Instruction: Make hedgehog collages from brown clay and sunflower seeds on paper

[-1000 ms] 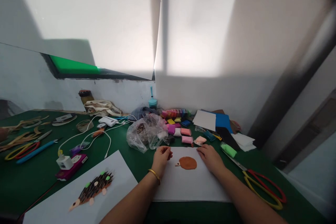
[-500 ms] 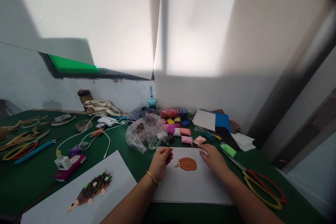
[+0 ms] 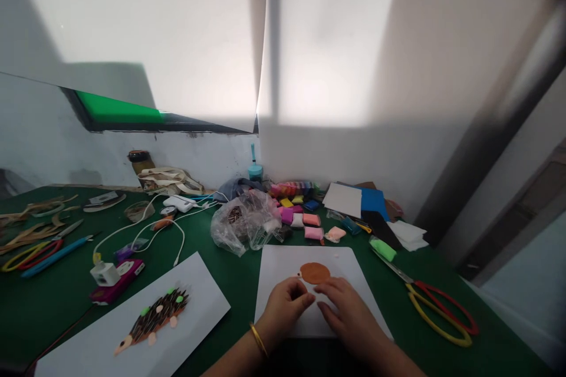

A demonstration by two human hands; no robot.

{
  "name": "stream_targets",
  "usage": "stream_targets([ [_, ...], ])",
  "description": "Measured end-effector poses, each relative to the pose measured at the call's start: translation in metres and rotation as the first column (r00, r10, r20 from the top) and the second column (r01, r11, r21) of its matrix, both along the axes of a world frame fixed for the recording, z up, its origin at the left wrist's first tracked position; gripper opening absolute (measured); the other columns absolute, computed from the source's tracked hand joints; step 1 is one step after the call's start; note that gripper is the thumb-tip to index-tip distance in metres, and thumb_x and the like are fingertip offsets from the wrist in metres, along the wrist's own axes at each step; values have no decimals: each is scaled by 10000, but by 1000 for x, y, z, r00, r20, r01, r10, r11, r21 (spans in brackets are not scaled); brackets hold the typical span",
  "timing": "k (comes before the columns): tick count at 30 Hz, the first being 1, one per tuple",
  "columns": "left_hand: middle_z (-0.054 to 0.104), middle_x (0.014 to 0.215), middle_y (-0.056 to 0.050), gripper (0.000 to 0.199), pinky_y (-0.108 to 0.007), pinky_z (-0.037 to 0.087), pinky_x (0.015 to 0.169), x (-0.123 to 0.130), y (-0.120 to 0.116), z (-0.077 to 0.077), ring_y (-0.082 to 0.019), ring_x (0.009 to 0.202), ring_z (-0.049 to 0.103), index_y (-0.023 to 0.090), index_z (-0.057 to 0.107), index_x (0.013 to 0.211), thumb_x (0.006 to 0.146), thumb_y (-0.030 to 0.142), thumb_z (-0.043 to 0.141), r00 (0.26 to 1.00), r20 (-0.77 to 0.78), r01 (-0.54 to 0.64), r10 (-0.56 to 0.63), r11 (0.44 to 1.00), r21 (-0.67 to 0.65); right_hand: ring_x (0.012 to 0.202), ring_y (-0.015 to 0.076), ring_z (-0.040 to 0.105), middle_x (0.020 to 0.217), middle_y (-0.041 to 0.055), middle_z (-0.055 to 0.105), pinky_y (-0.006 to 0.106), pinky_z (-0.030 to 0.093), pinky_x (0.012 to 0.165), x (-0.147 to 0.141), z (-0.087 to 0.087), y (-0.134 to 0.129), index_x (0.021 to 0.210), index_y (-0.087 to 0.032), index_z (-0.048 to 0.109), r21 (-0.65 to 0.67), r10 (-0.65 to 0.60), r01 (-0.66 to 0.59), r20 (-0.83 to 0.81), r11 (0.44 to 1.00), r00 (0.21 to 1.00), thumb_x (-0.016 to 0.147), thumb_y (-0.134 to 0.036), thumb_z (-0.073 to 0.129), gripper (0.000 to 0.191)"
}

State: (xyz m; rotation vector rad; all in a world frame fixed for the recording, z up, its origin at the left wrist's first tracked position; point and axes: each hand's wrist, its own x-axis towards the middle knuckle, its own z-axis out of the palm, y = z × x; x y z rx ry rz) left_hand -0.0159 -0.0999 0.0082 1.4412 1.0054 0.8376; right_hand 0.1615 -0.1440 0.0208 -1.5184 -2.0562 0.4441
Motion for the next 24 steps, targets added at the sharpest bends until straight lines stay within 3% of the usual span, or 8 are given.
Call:
stream_targets([
  [3,511,608,26,203,-233,330,561,-11,9,-5,-124,605,452,166,556,651,680,347,642,980,-179,-69,89,991,114,1304,283,292,1418,87,364,440,225,1066,25,-16,15,1330,-189,418,-55,-177,197,259,979,950,783,-378,518,588],
  [5,525,624,22,188,-236,337,564,-16,15,-10,-130,612,464,170,568,678,693,349,621,974,-205,-71,92,992,106,1353,285,194,1482,95,230,445,193,1083,41,-27,26,1384,-142,326,-152,-207,280,371,948,905,791,-459,479,690],
  [10,579,675,2,183,-249,371,608,-20,25,-14,-139,644,509,163,613,730,677,334,650,990,-121,-71,76,996,49,1375,252,139,1496,85,171,435,153,1102,53,-40,37,1409,-135,266,-214,-149,262,433,941,889,826,-526,389,713],
  [13,603,700,-8,234,-243,386,621,-22,29,-6,-129,652,530,151,622,797,635,292,714,993,78,-77,84,993,-91,1366,266,172,1486,93,205,455,179,1094,52,-39,36,1399,-141,294,-186,-164,253,394,949,904,820,-517,418,702],
  [17,647,851,-63,311,-222,411,659,-20,27,11,-116,726,573,140,615,920,678,302,725,921,368,-3,131,945,-328,1331,293,264,1450,78,313,501,224,1068,48,-30,35,1335,-205,419,-68,-188,213,265,975,946,816,-459,473,580],
  [24,623,875,-47,289,-187,440,667,2,20,22,-87,731,591,150,606,978,722,235,708,770,596,115,227,869,-481,1145,229,472,1158,67,576,420,378,982,19,-2,35,1126,-256,586,173,-67,86,-109,981,992,864,-304,447,300],
])
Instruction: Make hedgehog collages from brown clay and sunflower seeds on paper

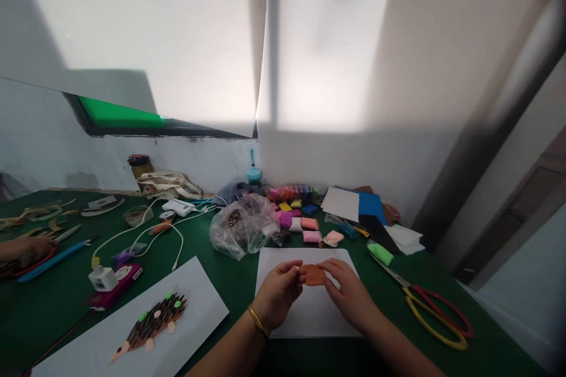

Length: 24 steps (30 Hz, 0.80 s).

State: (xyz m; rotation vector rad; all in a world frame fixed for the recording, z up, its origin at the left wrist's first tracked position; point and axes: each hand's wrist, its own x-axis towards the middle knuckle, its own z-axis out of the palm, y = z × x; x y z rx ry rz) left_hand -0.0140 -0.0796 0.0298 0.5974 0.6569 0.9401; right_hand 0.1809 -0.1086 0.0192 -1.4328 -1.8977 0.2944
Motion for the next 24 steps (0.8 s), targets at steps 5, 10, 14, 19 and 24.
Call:
stream_targets([
  [5,566,730,-2,163,-158,406,575,7,-1,-2,-57,624,541,145,593,840,759,262,671,994,87,61,-61,998,2,982,213,534,1002,65,605,379,438,875,-18,16,-1,1003,-244,624,72,52,-41,-166,997,985,870,-272,463,211],
  [10,567,749,0,112,-155,372,574,13,-5,-1,-56,644,527,165,577,814,777,241,651,980,179,88,-91,996,20,921,202,542,932,45,606,365,439,852,-28,19,-4,941,-253,634,97,105,-81,-278,992,955,856,-289,509,155],
  [14,579,789,-14,107,-165,342,561,19,-10,1,-58,655,512,150,605,821,777,237,647,979,162,115,-123,991,62,903,200,545,927,44,602,345,452,819,-31,17,-4,947,-248,631,97,100,-72,-337,993,936,828,-289,553,148],
  [19,610,923,-56,164,-185,341,602,23,-13,1,-72,697,516,150,625,834,763,294,661,988,91,113,-121,990,88,890,202,545,908,38,607,339,455,803,-34,17,-7,907,-244,641,81,91,-66,-357,994,929,784,-296,614,136],
  [24,602,860,-38,235,-193,328,597,22,-14,0,-79,676,496,163,632,854,721,346,696,992,61,101,-107,990,96,870,199,551,885,41,598,342,456,805,-34,16,-8,851,-243,660,94,86,-55,-368,994,926,799,-298,601,96],
])
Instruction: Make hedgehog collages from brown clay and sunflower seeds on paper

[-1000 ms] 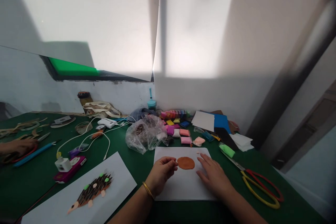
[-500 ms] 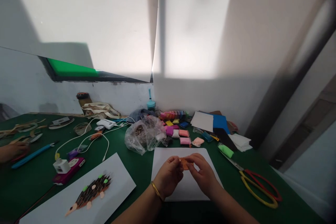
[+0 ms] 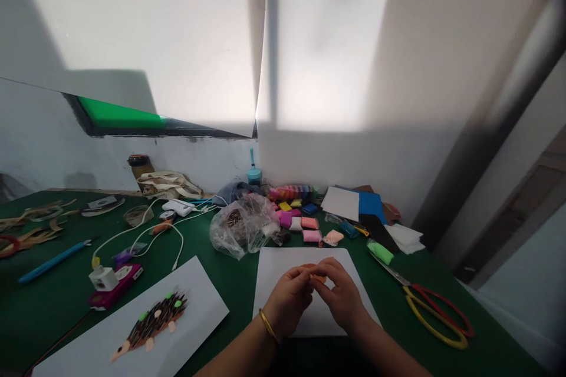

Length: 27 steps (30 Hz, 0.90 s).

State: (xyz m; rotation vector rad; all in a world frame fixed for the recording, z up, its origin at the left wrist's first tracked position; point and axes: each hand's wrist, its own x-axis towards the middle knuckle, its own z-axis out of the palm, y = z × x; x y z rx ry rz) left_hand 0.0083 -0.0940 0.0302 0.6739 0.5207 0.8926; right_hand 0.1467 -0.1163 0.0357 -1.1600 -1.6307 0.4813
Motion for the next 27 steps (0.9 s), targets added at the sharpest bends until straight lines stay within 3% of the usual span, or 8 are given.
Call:
stream_targets([
  [9,496,654,9,269,-203,285,568,-5,4,-8,-66,593,421,120,633,756,686,364,721,991,-137,2,2,1000,30,865,198,548,875,45,599,357,454,818,2,-2,2,851,-263,674,44,-1,-3,79,999,997,830,-305,559,124],
  [21,534,652,-3,357,-225,292,584,-9,5,-7,-88,605,437,118,651,761,599,413,769,967,-238,-73,87,995,68,893,209,556,914,48,616,377,451,844,2,-2,-1,892,-270,673,50,-2,-4,112,999,994,819,-311,574,130],
  [27,523,641,-9,379,-232,286,577,-11,4,-5,-97,604,432,113,642,741,647,473,714,959,-279,-25,51,995,94,848,209,551,863,50,607,405,443,849,3,-4,0,810,-249,657,80,-26,17,117,997,993,826,-325,556,128],
])
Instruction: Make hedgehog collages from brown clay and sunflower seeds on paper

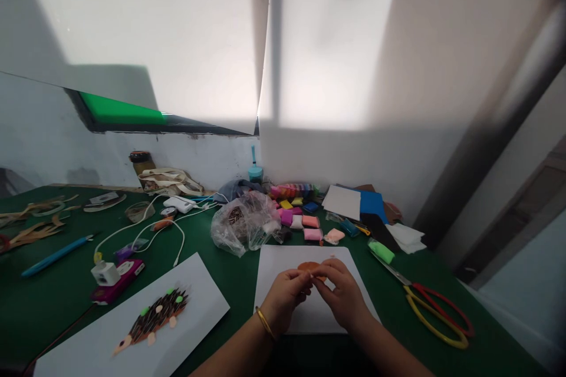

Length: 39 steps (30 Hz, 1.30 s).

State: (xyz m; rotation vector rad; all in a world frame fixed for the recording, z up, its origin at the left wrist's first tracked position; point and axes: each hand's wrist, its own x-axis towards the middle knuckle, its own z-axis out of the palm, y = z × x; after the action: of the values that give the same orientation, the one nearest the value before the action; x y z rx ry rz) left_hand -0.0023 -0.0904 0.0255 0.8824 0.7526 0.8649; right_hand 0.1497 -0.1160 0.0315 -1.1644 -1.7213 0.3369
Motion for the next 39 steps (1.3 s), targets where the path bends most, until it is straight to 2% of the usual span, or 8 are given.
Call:
stream_targets([
  [4,536,671,-17,426,-237,287,584,0,-1,2,-106,624,441,124,636,728,686,548,640,1000,15,-4,4,1000,1,837,205,547,853,50,607,401,443,844,-1,2,0,818,-248,649,1,6,-6,1,1000,1000,834,-313,539,128],
  [9,512,611,5,356,-231,258,564,2,0,1,-85,570,400,120,647,719,663,467,701,999,-45,0,1,1000,14,859,203,548,889,44,612,379,448,822,-2,5,-1,827,-250,649,-14,30,-30,13,999,999,807,-273,566,88],
  [14,533,627,-9,375,-233,276,568,2,0,2,-97,589,428,119,652,727,644,480,710,999,-29,-24,25,1000,9,850,202,554,873,51,619,376,450,813,-1,7,0,827,-243,652,-2,25,-25,26,1000,999,826,-254,529,124],
  [18,516,604,1,375,-232,260,549,1,1,2,-88,563,399,114,661,753,603,445,753,998,-53,-24,25,1000,18,867,205,558,888,46,618,360,456,808,-1,7,1,817,-241,648,-17,37,-36,47,999,998,794,-274,574,84],
  [24,537,665,-16,354,-232,280,569,-1,0,3,-104,623,439,127,665,763,677,470,683,998,-65,27,-25,1000,17,835,200,548,852,40,598,342,461,754,0,5,2,755,-233,628,-41,23,-23,19,999,1000,791,-279,589,69],
  [30,531,682,19,240,-223,289,582,-3,3,3,-76,596,418,158,635,753,607,298,764,992,-27,122,-122,992,-16,889,201,550,892,34,599,351,446,808,0,3,1,776,-241,627,-60,58,-55,53,997,997,755,-216,608,37],
  [36,526,676,22,243,-219,278,580,-2,5,-4,-77,605,419,157,616,735,588,267,774,997,-12,74,-74,996,-40,897,204,553,903,37,607,372,433,853,-2,4,1,781,-239,626,-55,46,-42,75,998,996,741,-193,603,65],
  [39,526,692,15,252,-217,278,589,-4,4,-2,-82,632,423,151,627,769,617,304,757,995,-12,97,-98,994,-44,855,200,557,862,36,612,362,440,825,-2,6,0,749,-232,619,-43,28,-26,63,999,998,755,-206,596,34],
])
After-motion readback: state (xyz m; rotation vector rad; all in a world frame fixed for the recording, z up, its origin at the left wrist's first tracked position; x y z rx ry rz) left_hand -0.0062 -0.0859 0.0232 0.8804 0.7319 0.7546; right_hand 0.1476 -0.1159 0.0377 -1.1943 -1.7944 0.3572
